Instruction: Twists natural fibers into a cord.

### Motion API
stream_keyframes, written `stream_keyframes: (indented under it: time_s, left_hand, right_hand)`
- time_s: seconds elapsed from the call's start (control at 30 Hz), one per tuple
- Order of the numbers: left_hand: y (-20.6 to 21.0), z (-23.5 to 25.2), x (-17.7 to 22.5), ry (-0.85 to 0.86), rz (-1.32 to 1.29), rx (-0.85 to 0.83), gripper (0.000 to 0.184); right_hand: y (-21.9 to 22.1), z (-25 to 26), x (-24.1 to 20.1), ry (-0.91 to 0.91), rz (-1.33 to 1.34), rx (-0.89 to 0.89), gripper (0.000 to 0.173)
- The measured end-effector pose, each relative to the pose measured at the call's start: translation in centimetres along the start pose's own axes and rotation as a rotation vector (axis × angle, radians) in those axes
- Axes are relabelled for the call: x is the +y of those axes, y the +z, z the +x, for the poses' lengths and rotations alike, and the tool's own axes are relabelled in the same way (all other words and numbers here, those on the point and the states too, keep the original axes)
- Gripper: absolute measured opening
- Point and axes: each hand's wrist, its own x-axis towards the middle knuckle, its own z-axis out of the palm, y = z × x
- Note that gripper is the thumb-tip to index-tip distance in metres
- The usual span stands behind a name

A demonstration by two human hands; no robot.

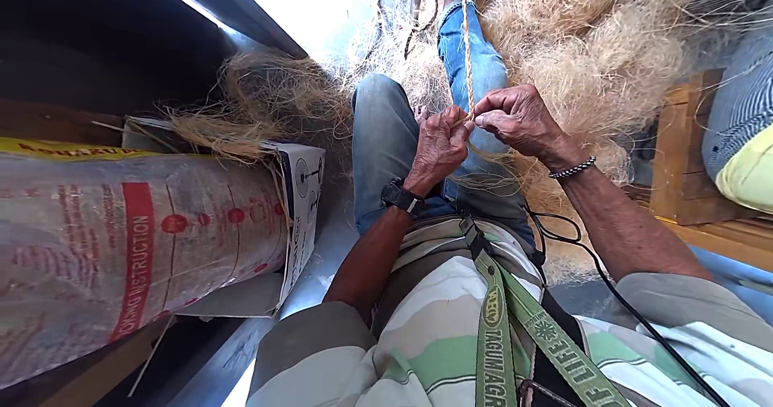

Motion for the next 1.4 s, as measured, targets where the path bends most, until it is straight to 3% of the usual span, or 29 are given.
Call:
stream_keyframes:
  time_s: [0.13, 0.33, 0.53, 0.63, 0.8, 0.97, 1.07, 1.2, 1.33, 1.4]
  left_hand:
    - [-0.5, 0.0, 0.1, 0.061, -0.005, 0.01, 0.012]
    - [-0.4, -0.3, 0.4, 0.099, 0.091, 0.07, 0.013]
    - [-1.0, -2.3, 2.2, 0.06, 0.185, 0.086, 0.013]
    - [-0.6, -3.7, 2.9, 0.074, 0.208, 0.091, 0.017]
    - [1.5, -5.3, 2.2, 0.092, 0.309, 0.004, 0.018]
    - [1.6, -5.6, 0.9, 0.078, 0.358, -0.085, 0.019]
    - [-0.3, -5.7, 1.9, -0.034, 0.266, -0.082, 0.02]
    - [-1.4, -4.3, 3.0, -0.203, 0.02, -0.047, 0.04]
    - [0.7, -1.6, 1.3, -0.233, -0.249, 0.034, 0.022]
    - [0.7, -1.4, 1.5, -0.288, -0.251, 0.029, 0.018]
  right_hand:
    - [0.2, -0.2, 0.0, -0.002, 0.02, 0.053, 0.013]
    - [1.5, -0.4, 0.7, 0.091, 0.318, 0.104, 0.008]
    - [1.7, -0.7, 0.0, -0.02, -0.045, 0.183, 0.009]
    - [2.1, -1.0, 0.2, -0.017, -0.092, 0.197, 0.01]
    - [2.8, -1.5, 0.4, 0.057, 0.086, 0.215, 0.008]
    - [3.3, -1.9, 0.6, 0.242, 0.483, 0.237, 0.007]
    - [3.4, -1.9, 0.8, 0.28, 0.59, 0.217, 0.008]
    - [3.5, -1.6, 0.9, 0.253, 0.513, 0.201, 0.007]
    - [3.6, -1.4, 1.0, 0.175, 0.325, 0.189, 0.006]
    - [3.5, -1.5, 1.0, 0.158, 0.304, 0.19, 0.007]
